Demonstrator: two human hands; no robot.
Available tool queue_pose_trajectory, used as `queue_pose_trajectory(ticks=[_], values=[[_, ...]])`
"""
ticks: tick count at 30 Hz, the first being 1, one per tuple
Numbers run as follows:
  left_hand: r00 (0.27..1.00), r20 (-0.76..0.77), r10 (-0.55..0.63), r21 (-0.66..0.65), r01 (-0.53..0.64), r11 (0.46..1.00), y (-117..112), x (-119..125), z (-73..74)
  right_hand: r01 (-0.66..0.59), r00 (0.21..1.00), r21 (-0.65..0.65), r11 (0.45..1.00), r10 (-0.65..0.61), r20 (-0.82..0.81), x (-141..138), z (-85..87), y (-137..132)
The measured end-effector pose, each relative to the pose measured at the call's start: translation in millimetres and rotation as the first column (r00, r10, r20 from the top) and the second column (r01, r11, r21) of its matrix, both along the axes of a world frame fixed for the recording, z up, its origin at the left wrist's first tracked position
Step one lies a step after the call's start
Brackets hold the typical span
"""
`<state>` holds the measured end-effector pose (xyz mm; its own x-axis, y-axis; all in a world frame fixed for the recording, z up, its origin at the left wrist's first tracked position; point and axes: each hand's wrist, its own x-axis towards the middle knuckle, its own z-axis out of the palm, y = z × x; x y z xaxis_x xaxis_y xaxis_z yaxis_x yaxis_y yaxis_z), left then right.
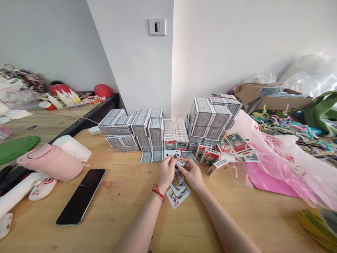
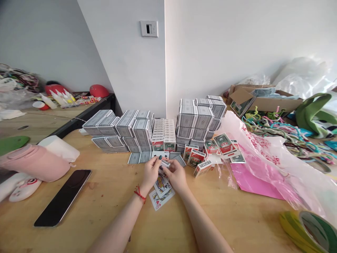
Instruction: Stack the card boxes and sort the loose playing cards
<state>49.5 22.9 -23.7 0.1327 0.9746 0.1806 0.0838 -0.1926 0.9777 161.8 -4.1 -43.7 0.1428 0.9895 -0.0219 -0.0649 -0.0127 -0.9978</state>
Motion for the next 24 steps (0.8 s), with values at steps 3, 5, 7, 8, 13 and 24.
queue_pose_trajectory(ticks=[3,5,7,8,13,24], values=[[0.999,-0.035,0.005,0.009,-0.005,1.000,-2,1,-0.1,0.046,0.998,-0.039,0.998,-0.045,0.041,0,-4.1,1],[0.997,-0.068,0.027,0.012,-0.026,1.000,-2,2,-0.4,0.054,0.997,-0.045,0.998,-0.052,0.052,1,-6.1,1],[0.995,-0.085,0.048,0.011,-0.047,0.999,-2,2,-1.1,0.034,0.999,-0.037,0.999,-0.033,0.042,1,-6.9,1],[0.995,-0.081,0.050,0.007,-0.050,0.999,-1,2,-1.5,0.020,0.999,-0.031,0.999,-0.019,0.033,1,-6.8,0],[0.998,-0.034,0.058,-0.039,-0.060,0.997,1,0,-3.4,-0.051,0.997,0.020,0.998,0.050,0.054,0,-4.5,-2],[0.998,0.048,-0.034,-0.032,0.035,0.999,6,-1,-4.9,-0.131,0.989,-0.010,0.991,0.130,-0.070,7,7.4,-3]])
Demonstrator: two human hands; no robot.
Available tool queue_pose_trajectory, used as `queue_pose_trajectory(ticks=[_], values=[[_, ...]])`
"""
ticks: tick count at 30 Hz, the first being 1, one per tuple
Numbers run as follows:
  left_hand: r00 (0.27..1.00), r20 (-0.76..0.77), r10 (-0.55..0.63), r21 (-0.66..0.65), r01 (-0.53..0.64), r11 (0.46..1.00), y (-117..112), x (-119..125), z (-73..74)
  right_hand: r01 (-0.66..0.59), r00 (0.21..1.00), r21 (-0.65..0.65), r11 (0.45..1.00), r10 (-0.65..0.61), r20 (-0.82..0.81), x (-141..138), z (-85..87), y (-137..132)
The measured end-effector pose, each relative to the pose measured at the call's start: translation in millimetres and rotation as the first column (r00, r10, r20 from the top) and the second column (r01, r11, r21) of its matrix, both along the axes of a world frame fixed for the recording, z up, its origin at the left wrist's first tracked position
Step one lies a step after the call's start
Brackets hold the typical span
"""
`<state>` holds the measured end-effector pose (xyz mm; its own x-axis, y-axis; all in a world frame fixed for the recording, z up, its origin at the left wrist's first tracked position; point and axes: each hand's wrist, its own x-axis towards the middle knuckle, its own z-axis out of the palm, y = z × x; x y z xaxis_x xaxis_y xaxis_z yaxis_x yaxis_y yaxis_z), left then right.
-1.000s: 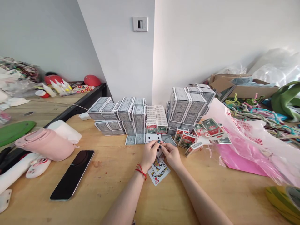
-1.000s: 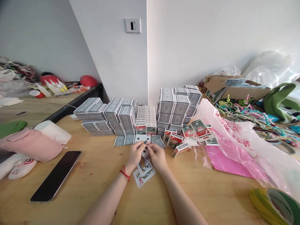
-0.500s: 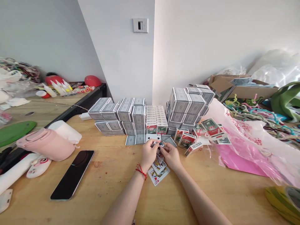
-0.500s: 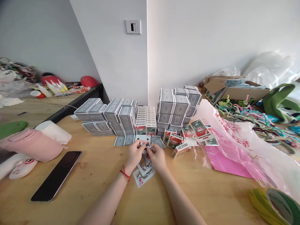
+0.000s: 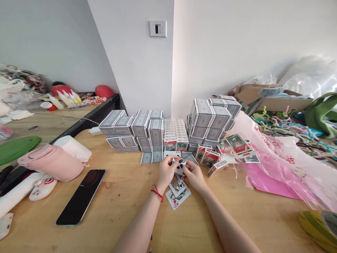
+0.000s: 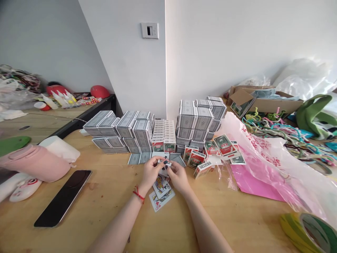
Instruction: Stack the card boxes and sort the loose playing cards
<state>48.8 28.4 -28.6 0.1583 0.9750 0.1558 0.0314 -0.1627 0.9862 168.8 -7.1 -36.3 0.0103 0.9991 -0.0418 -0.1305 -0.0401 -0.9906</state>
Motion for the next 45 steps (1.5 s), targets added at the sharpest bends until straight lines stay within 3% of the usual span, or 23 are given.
queue_pose_trajectory(ticks=[7,14,20,29,36,41,45], values=[[0.997,-0.060,0.056,0.021,-0.055,0.998,-1,0,-1.8,-0.034,0.998,-0.050,0.998,0.032,-0.057,4,2.4,1],[0.989,-0.143,-0.025,0.109,0.041,0.993,-6,-2,0.5,0.008,0.971,-0.091,0.996,-0.030,-0.237,11,-2.8,5],[0.965,-0.263,-0.004,0.160,0.047,0.986,-5,-2,-4.4,0.003,0.960,-0.123,0.992,-0.037,-0.278,12,-6.0,7],[0.967,-0.247,0.065,0.153,-0.027,0.988,-6,-2,-5.1,-0.128,0.924,-0.072,0.989,0.093,-0.371,10,6.3,2],[0.977,-0.213,0.008,0.184,0.032,0.982,-9,-1,1.9,-0.223,0.893,-0.102,0.969,0.161,-0.419,9,13.0,-4],[0.983,-0.183,0.015,0.339,0.048,0.940,-11,0,9.3,-0.213,0.887,-0.097,0.972,0.151,-0.436,9,11.2,-2],[0.976,-0.211,0.049,0.349,0.028,0.937,-12,0,11.1,-0.179,0.895,-0.097,0.979,0.121,-0.429,8,10.6,-1]])
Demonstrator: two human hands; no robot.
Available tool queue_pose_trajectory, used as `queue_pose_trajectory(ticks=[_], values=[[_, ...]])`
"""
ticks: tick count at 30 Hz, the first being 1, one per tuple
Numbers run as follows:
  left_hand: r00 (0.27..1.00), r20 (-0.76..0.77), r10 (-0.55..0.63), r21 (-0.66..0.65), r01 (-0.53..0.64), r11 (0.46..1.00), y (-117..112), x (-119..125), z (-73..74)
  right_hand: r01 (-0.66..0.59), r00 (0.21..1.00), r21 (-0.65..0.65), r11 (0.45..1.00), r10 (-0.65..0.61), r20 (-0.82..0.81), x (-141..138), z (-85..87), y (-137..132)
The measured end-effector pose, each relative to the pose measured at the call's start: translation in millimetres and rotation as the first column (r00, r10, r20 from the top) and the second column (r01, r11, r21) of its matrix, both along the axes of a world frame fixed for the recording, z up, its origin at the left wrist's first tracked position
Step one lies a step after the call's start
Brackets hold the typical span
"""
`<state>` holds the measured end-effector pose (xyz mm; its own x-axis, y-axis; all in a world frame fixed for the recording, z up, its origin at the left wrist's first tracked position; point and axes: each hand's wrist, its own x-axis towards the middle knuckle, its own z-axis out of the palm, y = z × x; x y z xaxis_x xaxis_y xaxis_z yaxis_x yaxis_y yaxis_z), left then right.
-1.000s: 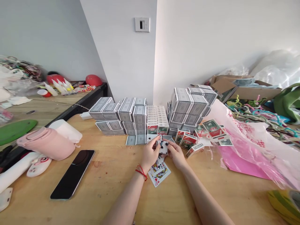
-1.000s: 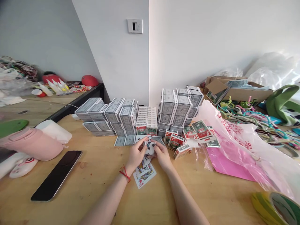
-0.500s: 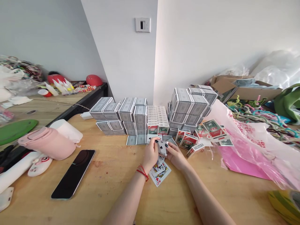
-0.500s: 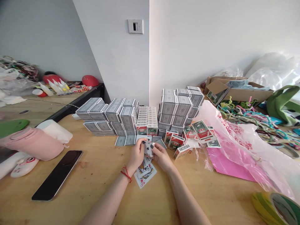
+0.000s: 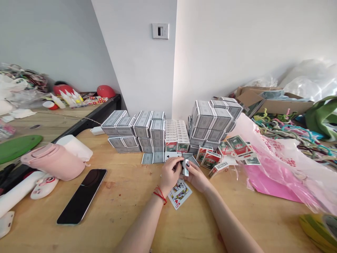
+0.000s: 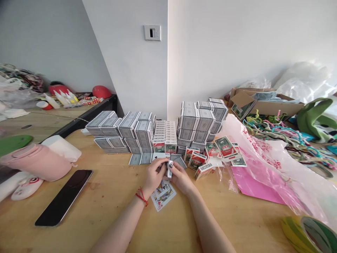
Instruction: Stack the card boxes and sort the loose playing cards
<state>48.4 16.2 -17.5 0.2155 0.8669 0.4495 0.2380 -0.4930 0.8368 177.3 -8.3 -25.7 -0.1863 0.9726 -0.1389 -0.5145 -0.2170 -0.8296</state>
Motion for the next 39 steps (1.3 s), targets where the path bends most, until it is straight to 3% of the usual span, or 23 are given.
queue_pose_trajectory(ticks=[9,15,21,25,28,34,39], values=[[0.977,0.026,0.213,-0.004,-0.213,0.977,2,-3,-8.2,0.010,0.999,0.026,1.000,-0.008,-0.050,0,-0.3,3],[0.932,0.090,0.350,-0.126,-0.338,0.933,7,-6,-13.2,0.047,0.998,-0.042,0.998,-0.049,-0.046,5,-6.1,5],[0.972,0.050,0.231,-0.140,-0.222,0.965,3,-3,-10.8,0.164,0.983,-0.028,0.986,-0.166,-0.076,10,-7.9,8],[0.993,-0.083,0.081,0.015,-0.080,0.997,-2,-1,-7.0,0.282,0.959,0.032,0.959,-0.281,-0.043,11,-8.2,10],[0.985,-0.170,-0.002,0.138,0.025,0.990,-4,0,-3.3,0.286,0.958,0.069,0.956,-0.285,-0.028,9,-11.2,10],[0.956,-0.293,-0.029,0.266,0.110,0.958,-5,-2,0.7,0.279,0.947,0.129,0.952,-0.295,0.125,6,-17.7,10],[0.954,-0.301,0.004,0.279,0.084,0.957,-5,-3,0.0,0.340,0.912,0.174,0.924,-0.369,0.178,7,-18.3,10]])
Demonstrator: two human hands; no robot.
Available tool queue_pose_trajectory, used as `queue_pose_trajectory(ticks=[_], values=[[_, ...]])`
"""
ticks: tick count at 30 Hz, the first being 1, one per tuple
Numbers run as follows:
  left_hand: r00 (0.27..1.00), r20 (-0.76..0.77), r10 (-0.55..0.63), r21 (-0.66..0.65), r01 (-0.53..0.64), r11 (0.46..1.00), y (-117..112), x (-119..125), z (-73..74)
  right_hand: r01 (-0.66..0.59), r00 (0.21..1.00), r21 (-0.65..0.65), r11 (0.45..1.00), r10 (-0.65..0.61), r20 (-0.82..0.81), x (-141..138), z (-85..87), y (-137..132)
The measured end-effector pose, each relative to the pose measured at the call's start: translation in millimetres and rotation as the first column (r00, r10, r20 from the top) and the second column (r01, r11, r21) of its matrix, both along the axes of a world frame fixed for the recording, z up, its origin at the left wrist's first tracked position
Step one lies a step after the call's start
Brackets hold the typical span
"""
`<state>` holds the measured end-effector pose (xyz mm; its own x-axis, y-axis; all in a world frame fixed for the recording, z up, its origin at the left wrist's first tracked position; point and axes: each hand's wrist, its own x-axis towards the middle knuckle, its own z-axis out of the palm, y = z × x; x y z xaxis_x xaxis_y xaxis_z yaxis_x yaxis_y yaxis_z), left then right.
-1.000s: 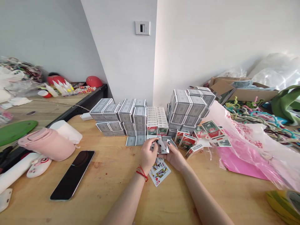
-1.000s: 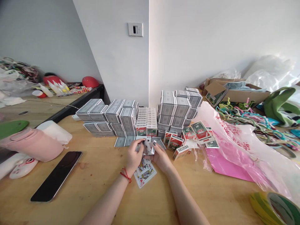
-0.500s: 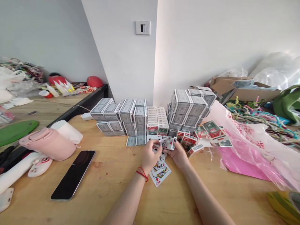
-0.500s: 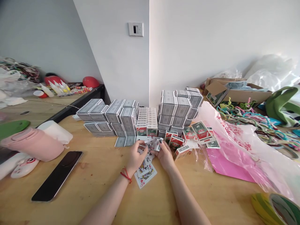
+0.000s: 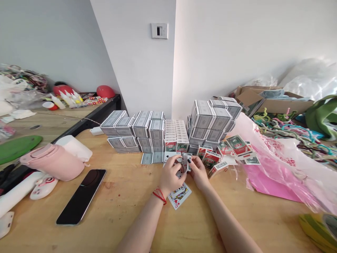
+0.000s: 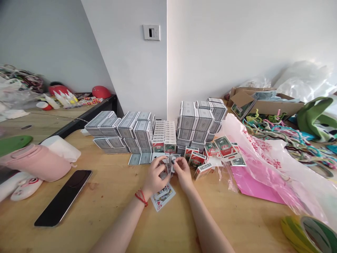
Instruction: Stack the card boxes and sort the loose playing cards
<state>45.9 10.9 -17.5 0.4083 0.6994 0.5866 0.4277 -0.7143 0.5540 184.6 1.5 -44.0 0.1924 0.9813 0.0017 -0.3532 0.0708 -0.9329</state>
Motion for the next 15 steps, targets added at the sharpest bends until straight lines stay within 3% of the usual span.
queue_pose_trajectory(ticks=[5,15], values=[[0.999,-0.037,0.020,-0.054,-0.022,0.998,-1,1,-1.4,0.031,0.995,0.036,0.999,-0.034,0.092,1,5.0,-2],[0.999,-0.052,0.012,-0.101,-0.017,0.995,-2,2,-4.6,-0.101,0.960,0.076,0.992,0.077,0.271,0,12.0,-4]])
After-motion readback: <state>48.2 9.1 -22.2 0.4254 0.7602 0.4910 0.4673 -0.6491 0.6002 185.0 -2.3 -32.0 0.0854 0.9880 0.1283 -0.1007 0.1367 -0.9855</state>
